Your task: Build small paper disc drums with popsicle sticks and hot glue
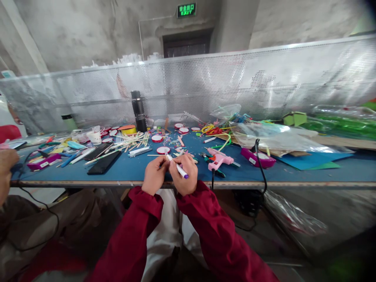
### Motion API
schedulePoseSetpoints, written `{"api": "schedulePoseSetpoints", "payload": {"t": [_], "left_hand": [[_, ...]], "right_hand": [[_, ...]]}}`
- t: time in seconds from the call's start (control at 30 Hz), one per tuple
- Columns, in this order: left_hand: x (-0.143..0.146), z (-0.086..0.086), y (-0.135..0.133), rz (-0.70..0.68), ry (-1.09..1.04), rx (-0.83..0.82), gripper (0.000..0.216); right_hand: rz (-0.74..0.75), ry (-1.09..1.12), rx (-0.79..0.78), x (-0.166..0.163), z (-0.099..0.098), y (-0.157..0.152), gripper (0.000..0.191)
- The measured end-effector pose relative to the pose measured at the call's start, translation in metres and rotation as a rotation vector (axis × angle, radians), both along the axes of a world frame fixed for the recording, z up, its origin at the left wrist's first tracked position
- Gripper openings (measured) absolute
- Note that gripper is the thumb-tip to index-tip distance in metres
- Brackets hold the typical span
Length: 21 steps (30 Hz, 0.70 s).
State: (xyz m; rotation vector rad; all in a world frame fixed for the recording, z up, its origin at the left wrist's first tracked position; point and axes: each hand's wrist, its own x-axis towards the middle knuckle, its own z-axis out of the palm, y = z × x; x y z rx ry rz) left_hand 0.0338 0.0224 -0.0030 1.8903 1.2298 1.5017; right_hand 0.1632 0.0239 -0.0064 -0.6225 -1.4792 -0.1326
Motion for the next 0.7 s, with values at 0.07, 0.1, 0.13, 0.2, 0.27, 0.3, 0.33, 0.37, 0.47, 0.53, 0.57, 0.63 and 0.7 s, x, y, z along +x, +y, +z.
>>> {"api": "schedulePoseSetpoints", "payload": {"t": [0.07, 0.1, 0.13, 0.2, 0.27, 0.3, 0.33, 0.37, 0.47, 0.53, 0.57, 0.63, 0.7], "left_hand": [[0.0001, 0.0003, 0.0, -0.001, 0.0, -0.001, 0.02], [0.0002, 0.0005, 0.0, -0.002, -0.003, -0.002, 0.02], [0.0004, 0.0006, 0.0, -0.003, -0.009, -0.003, 0.019], [0.0008, 0.0006, -0.0001, -0.005, -0.02, -0.005, 0.018], [0.0011, 0.0004, 0.0, -0.01, -0.028, -0.005, 0.017], [0.0012, 0.0003, 0.0, -0.012, -0.03, -0.006, 0.017], [0.0012, 0.0, 0.0001, -0.014, -0.032, -0.006, 0.017], [0.0012, -0.0002, 0.0001, -0.015, -0.033, -0.007, 0.017], [0.0007, -0.0009, 0.0004, -0.007, -0.028, -0.002, 0.018], [0.0003, -0.0012, 0.0006, 0.001, -0.024, 0.007, 0.018], [0.0002, -0.0014, 0.0008, 0.002, -0.025, 0.011, 0.018], [-0.0001, -0.0019, 0.0012, -0.006, -0.03, 0.014, 0.018], [-0.0003, -0.0027, 0.0015, -0.01, -0.036, 0.013, 0.019]], "right_hand": [[-0.014, 0.014, -0.005, 0.0001, -0.0004, 0.0001, 0.014], [-0.017, 0.017, -0.007, 0.0001, -0.0007, 0.0001, 0.014], [-0.015, 0.017, -0.008, 0.0001, -0.0008, 0.0, 0.014], [-0.007, 0.016, -0.009, 0.0001, -0.001, -0.0004, 0.014], [-0.003, 0.02, -0.006, 0.0001, -0.0011, -0.0007, 0.013], [-0.001, 0.02, -0.003, 0.0, -0.001, -0.0008, 0.012], [0.001, 0.017, -0.001, -0.0001, -0.001, -0.0008, 0.012], [0.005, 0.012, 0.003, -0.0002, -0.001, -0.0007, 0.012], [0.017, -0.009, 0.012, -0.0006, -0.001, -0.0002, 0.013], [0.019, -0.016, 0.022, -0.0008, -0.0011, 0.0002, 0.013], [0.019, -0.018, 0.027, -0.0009, -0.0011, 0.0004, 0.013], [0.024, -0.019, 0.032, -0.0008, -0.0009, 0.0004, 0.013], [0.027, -0.022, 0.031, -0.0007, -0.0006, 0.0001, 0.013]]}}
